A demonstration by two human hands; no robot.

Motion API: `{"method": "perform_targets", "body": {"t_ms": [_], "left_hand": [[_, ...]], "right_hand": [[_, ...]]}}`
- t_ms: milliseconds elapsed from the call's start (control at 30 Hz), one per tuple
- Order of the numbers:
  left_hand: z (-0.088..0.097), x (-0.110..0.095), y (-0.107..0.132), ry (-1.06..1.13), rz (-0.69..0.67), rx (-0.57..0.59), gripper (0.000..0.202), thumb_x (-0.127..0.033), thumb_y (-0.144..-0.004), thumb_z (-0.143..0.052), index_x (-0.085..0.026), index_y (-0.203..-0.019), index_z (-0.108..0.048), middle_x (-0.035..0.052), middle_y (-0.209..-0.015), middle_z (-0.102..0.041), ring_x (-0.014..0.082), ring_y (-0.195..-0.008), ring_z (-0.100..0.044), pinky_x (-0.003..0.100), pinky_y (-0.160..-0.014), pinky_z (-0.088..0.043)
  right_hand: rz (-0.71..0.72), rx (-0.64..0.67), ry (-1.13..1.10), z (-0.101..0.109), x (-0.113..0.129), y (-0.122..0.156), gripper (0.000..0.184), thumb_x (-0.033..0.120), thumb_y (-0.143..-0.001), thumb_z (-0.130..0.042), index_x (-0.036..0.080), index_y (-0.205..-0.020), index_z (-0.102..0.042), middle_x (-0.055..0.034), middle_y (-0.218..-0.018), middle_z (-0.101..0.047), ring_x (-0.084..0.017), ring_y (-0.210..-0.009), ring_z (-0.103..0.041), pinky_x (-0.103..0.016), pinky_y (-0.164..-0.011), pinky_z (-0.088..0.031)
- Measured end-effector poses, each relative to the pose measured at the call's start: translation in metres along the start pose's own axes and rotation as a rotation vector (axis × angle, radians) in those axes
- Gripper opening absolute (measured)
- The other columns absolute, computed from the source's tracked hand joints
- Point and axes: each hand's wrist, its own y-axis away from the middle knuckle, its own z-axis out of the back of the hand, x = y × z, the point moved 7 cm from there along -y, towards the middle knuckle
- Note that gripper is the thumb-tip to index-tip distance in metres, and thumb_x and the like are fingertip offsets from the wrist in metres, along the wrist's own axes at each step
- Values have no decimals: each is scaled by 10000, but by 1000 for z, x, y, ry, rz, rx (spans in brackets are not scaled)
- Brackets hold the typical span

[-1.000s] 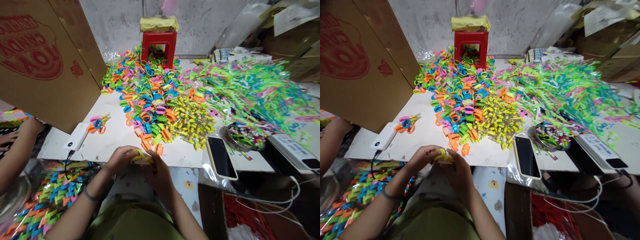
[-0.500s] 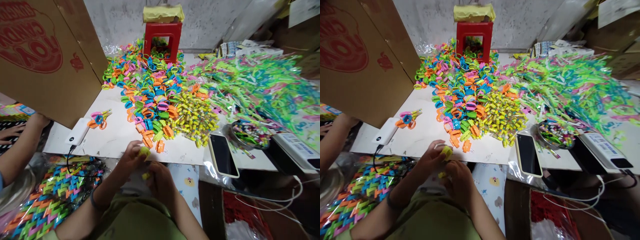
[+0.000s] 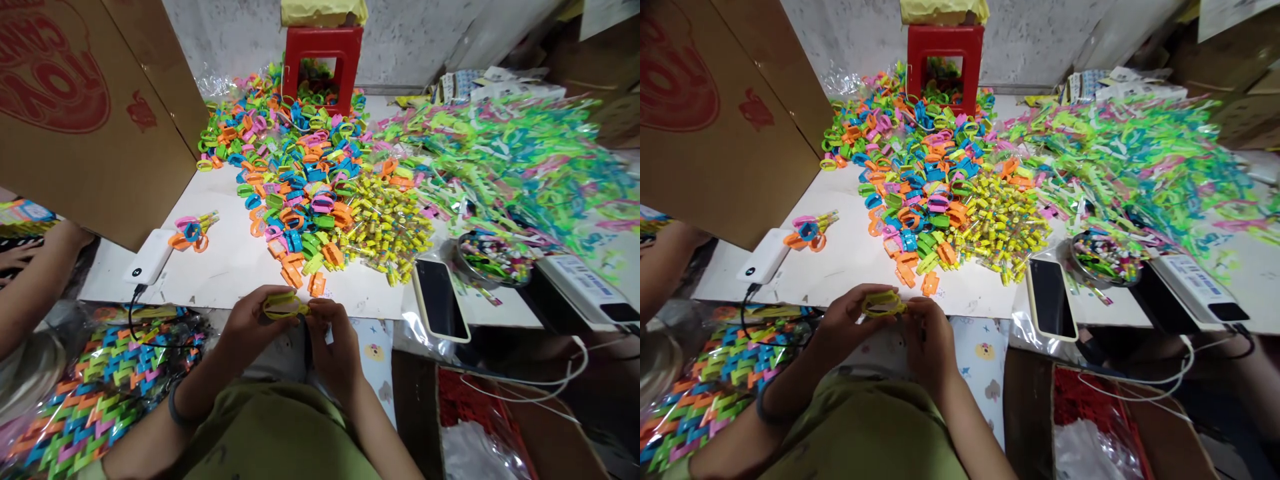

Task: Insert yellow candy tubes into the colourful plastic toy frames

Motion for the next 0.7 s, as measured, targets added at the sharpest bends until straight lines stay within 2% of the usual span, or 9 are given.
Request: {"method": "perform_targets", "body": {"t_ms": [100,233,367,433,533,633,700], "left_hand": [[1,-6,1,-51,-16,-10,388,-275,-684,-802,-203,-1037,-659,60,-1071,-731,215,-961,-694,315,-847,-573],[3,-6,2,-100,5,-4,387,-283,-696,-784,-198,-1056,-670,59,-1088,-727,211,-987,-685,311,-883,-554],[5,9,2,-65,80,-7,468,-355,-642,-814,-177,-1055,-683,65,-1013,-744,225,-936,-695,329,-864,-559],[2,21,2,-49,153,42,524,-401,-627,-820,-160,-1071,-680,76,-977,-747,238,-902,-699,345,-826,-568],[-3,35,1,-97,221,144,554,-442,-640,-803,-146,-1090,-675,95,-986,-743,257,-906,-695,370,-818,-565],[3,40,-5,-188,208,182,540,-474,-680,-763,-155,-1104,-663,92,-1007,-735,257,-919,-687,373,-828,-557],[23,37,-16,-294,157,113,533,-502,-705,-729,-171,-1115,-648,86,-1038,-722,253,-936,-676,371,-841,-548]], "right_hand": [[-13,-10,-24,-3,-4,2,75,190,-922,-489,229,-984,-505,-60,-986,-649,-162,-833,-637,-263,-661,-498],[15,68,22,-9,-4,3,48,202,-933,-465,217,-972,-489,-58,-944,-641,-163,-781,-625,-277,-653,-475],[104,162,419,-11,0,1,88,270,-863,-569,191,-884,-537,-63,-814,-653,-197,-702,-603,-290,-595,-374],[94,232,606,-14,-2,1,99,267,-814,-615,193,-789,-553,-41,-693,-639,-189,-607,-571,-291,-541,-283],[55,371,703,-23,-6,4,105,248,-805,-623,197,-730,-570,-18,-606,-618,-176,-554,-549,-300,-526,-211],[38,427,677,-26,-13,0,67,260,-835,-628,198,-817,-610,-28,-714,-665,-191,-669,-590,-289,-581,-272],[27,411,679,-18,-25,-13,146,260,-850,-633,201,-984,-627,-50,-892,-689,-213,-805,-604,-291,-658,-328]]}}
